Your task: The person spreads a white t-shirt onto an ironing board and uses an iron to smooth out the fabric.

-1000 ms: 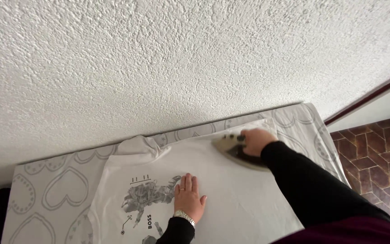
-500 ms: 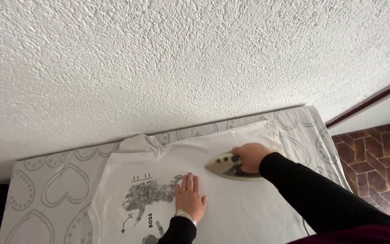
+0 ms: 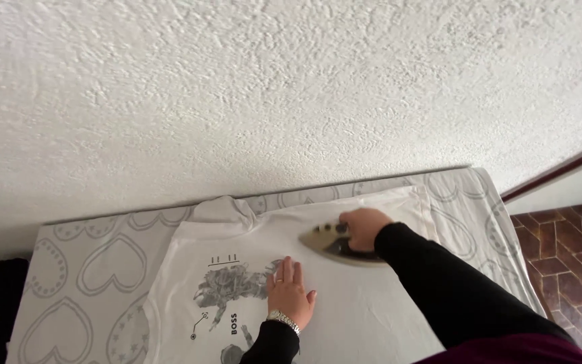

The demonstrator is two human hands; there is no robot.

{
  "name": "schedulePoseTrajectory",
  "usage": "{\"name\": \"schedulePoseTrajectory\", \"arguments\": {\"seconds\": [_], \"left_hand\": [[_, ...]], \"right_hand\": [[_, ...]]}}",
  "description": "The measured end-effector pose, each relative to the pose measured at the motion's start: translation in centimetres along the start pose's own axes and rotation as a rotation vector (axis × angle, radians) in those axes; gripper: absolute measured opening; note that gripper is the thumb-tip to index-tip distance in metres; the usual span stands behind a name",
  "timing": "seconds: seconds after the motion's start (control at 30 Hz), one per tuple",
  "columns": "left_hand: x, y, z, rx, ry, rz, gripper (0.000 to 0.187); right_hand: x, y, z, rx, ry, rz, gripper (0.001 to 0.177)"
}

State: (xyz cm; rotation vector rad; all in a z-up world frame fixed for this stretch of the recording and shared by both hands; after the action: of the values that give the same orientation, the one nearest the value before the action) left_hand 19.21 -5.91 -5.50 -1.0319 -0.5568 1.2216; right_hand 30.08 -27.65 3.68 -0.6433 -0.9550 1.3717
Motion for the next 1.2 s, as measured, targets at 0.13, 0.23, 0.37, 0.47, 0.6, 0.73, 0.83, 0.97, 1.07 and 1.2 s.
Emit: {"name": "schedulePoseTrajectory", "arguments": {"seconds": [0.13, 0.23, 0.37, 0.47, 0.6, 0.73, 0.83, 0.97, 1.07, 1.2], "left_hand": [[1.9, -0.4, 1.0, 0.043, -0.101, -0.059, 0.084], [2.1, 0.3, 1.0, 0.028, -0.086, -0.062, 0.084], [2.2, -0.2, 1.0, -0.004, -0.067, -0.045, 0.086], [2.3, -0.4, 1.4, 0.063, -0.063, -0.035, 0.086], [3.7, -2.0, 1.3, -0.035, -0.083, 0.058, 0.079], [6.0, -0.3, 2.4, -0.004, -0.164, -0.015, 0.083], [6.2, -0.1, 2.7, -0.011, -0.164, 0.013, 0.082], [6.1, 0.5, 2.8, -0.048, -0.178, -0.023, 0.084], [6.0, 0.2, 3.5, -0.012, -0.163, 0.032, 0.084], [5.8, -0.5, 3.7, 0.020, -0.143, -0.006, 0.084]], "right_hand": [[3.5, -0.7, 1.5, 0.133, -0.058, 0.070, 0.061], [4.2, -0.5, -1.0, 0.027, -0.034, 0.041, 0.042], [6.1, -3.0, -2.4, -0.010, 0.058, -0.036, 0.041], [6.6, -2.5, -3.0, 0.028, 0.095, -0.065, 0.051], [6.6, -0.9, -2.7, -0.023, 0.051, -0.064, 0.042], [8.5, 1.5, 0.2, 0.063, -0.063, 0.013, 0.036], [9.1, 1.6, -0.7, 0.045, -0.079, 0.047, 0.032], [10.6, 0.2, -3.8, -0.020, -0.077, 0.073, 0.030], [12.0, -1.2, -4.5, 0.003, -0.045, -0.012, 0.041], [11.6, -0.2, -4.0, 0.000, -0.003, -0.014, 0.050]]}}
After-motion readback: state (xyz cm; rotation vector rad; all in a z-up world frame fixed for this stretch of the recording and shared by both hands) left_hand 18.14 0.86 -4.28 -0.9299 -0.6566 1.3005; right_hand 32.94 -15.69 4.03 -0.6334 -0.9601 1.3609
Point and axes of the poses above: each hand's wrist, its own z-axis away from the middle knuckle, its own y-axis out of the palm, x = y × z, the point moved 6 cm from there along -z, towards the middle knuckle, and after that the axes turned 1 degree about x, right-handed, at the moved point
